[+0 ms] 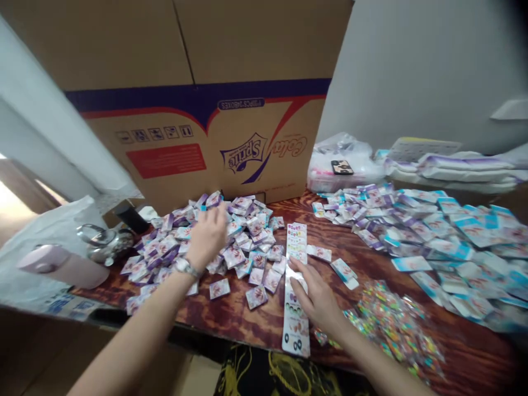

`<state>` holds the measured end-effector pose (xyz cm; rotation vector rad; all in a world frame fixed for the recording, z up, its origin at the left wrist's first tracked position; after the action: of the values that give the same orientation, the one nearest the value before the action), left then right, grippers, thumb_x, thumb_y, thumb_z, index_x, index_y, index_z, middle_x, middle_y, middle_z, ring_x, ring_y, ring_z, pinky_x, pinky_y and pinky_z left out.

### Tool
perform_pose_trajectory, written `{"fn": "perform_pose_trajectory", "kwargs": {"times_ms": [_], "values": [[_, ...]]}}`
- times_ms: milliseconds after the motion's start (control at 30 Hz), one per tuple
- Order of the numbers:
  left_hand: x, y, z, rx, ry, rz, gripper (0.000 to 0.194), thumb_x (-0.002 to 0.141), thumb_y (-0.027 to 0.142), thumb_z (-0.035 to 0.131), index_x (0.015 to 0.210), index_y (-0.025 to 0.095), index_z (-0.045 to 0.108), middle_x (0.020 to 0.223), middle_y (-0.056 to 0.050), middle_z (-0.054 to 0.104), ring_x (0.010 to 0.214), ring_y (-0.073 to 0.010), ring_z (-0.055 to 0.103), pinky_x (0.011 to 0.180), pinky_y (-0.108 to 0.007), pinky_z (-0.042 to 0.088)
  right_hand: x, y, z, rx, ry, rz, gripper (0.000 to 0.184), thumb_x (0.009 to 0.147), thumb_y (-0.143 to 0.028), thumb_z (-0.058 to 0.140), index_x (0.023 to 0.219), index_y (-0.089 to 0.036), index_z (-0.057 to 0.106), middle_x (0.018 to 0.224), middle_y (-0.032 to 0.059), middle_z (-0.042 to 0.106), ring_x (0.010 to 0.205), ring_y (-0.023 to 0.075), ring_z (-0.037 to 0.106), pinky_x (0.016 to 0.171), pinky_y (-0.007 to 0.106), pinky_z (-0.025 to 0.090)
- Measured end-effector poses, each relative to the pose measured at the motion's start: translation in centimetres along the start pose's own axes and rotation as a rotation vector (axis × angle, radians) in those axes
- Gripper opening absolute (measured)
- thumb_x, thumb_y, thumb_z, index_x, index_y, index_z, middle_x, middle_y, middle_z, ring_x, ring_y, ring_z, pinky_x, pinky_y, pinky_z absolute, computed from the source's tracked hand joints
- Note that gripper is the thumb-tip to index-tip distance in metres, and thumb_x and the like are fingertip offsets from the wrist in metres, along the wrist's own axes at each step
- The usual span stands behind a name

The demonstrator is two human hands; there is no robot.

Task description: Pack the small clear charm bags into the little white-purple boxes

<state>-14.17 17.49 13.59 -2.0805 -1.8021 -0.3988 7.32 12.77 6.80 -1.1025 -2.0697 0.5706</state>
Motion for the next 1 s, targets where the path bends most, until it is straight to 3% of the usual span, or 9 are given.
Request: {"fn": "perform_pose_trajectory", "kwargs": {"times_ms": [100, 167, 267, 333, 400, 500, 633, 1000], "values": [[3.6, -4.6, -2.8, 0.054, 0.119, -0.122, 0.058, 0.086, 0.027, 0.045, 0.137, 0.003, 0.031, 0.133, -0.029, 0.038, 0.119, -0.0434, 0.036, 0.09, -0.058, 0.036, 2.4, 2.5, -0.6, -0.122, 0.016, -0.03, 0.038, 0.093, -0.025, 0.037, 0.131, -0.02, 0.04, 0.122, 0.0103, 0.056, 0.116, 0.0212, 0.049, 0.097, 0.039, 0.042], [3.7, -3.8, -3.3, -0.004, 0.176, -0.084, 0.062, 0.085, 0.03, 0.049, 0.137, 0.004, 0.029, 0.142, -0.028, 0.025, 0.129, -0.044, 0.023, 0.099, -0.06, 0.026, 4.0, 5.4, -0.8, -0.267, -0.039, -0.01, 0.042, 0.094, -0.027, 0.035, 0.135, -0.018, 0.037, 0.128, 0.0125, 0.052, 0.119, 0.0228, 0.047, 0.099, 0.042, 0.039], [0.1, 3.0, -0.9, -0.189, 0.065, 0.161, 0.055, 0.086, 0.03, 0.047, 0.134, 0.005, 0.035, 0.135, -0.023, 0.04, 0.127, -0.0344, 0.033, 0.103, -0.05, 0.029, 5.1, 8.7, 0.5, -0.455, -0.276, -0.044, 0.053, 0.09, -0.035, 0.044, 0.137, -0.013, 0.036, 0.138, 0.0157, 0.043, 0.129, 0.0289, 0.036, 0.105, 0.048, 0.029], [-4.2, 9.3, 2.0, -0.291, -0.104, 0.36, 0.045, 0.089, 0.026, 0.042, 0.131, 0.012, 0.041, 0.129, -0.017, 0.051, 0.123, -0.0303, 0.041, 0.102, -0.049, 0.031, 5.0, 9.8, 1.7, -0.482, -0.408, -0.078, 0.063, 0.084, -0.043, 0.052, 0.138, -0.014, 0.036, 0.142, 0.0148, 0.037, 0.132, 0.0314, 0.03, 0.107, 0.051, 0.024], [-8.5, 14.5, 4.5, -0.376, -0.251, 0.493, 0.043, 0.09, 0.031, 0.04, 0.13, 0.015, 0.044, 0.13, -0.013, 0.051, 0.124, -0.0305, 0.04, 0.102, -0.05, 0.031, 4.4, 10.2, 3.0, -0.494, -0.516, -0.096, 0.072, 0.081, -0.051, 0.055, 0.139, -0.015, 0.033, 0.145, 0.0143, 0.032, 0.134, 0.0318, 0.026, 0.107, 0.053, 0.02], [-12.3, 18.4, 7.1, -0.455, -0.419, 0.54, 0.048, 0.091, 0.04, 0.036, 0.132, 0.015, 0.042, 0.135, -0.014, 0.047, 0.126, -0.0303, 0.04, 0.103, -0.049, 0.029, 3.3, 10.4, 4.4, -0.513, -0.618, -0.097, 0.078, 0.079, -0.056, 0.054, 0.141, -0.014, 0.03, 0.146, 0.0158, 0.028, 0.135, 0.0316, 0.023, 0.107, 0.055, 0.017], [-13.2, 18.8, 8.5, -0.466, -0.502, 0.528, 0.049, 0.093, 0.039, 0.033, 0.134, 0.013, 0.038, 0.14, -0.016, 0.04, 0.13, -0.031, 0.034, 0.104, -0.05, 0.025, 2.7, 10.6, 4.9, -0.514, -0.625, -0.085, 0.073, 0.081, -0.053, 0.053, 0.139, -0.016, 0.033, 0.146, 0.0154, 0.029, 0.135, 0.0307, 0.023, 0.106, 0.056, 0.018], [-13.4, 18.8, 8.7, -0.455, -0.465, 0.54, 0.05, 0.092, 0.036, 0.037, 0.136, 0.012, 0.037, 0.141, -0.016, 0.038, 0.13, -0.0317, 0.033, 0.105, -0.049, 0.026, 2.0, 9.6, 4.4, -0.49, -0.477, -0.07, 0.04, 0.088, -0.038, 0.05, 0.127, -0.027, 0.05, 0.133, 0.0084, 0.051, 0.126, 0.0268, 0.04, 0.102, 0.056, 0.025]]}}
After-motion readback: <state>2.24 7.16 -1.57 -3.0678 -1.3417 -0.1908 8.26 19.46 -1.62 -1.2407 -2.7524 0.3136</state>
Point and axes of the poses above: each hand's wrist, its own x-axis towards the middle knuckle, its own z-axis out of the palm, y = z × x, the point moved 9 cm from there along x, towards the middle knuckle
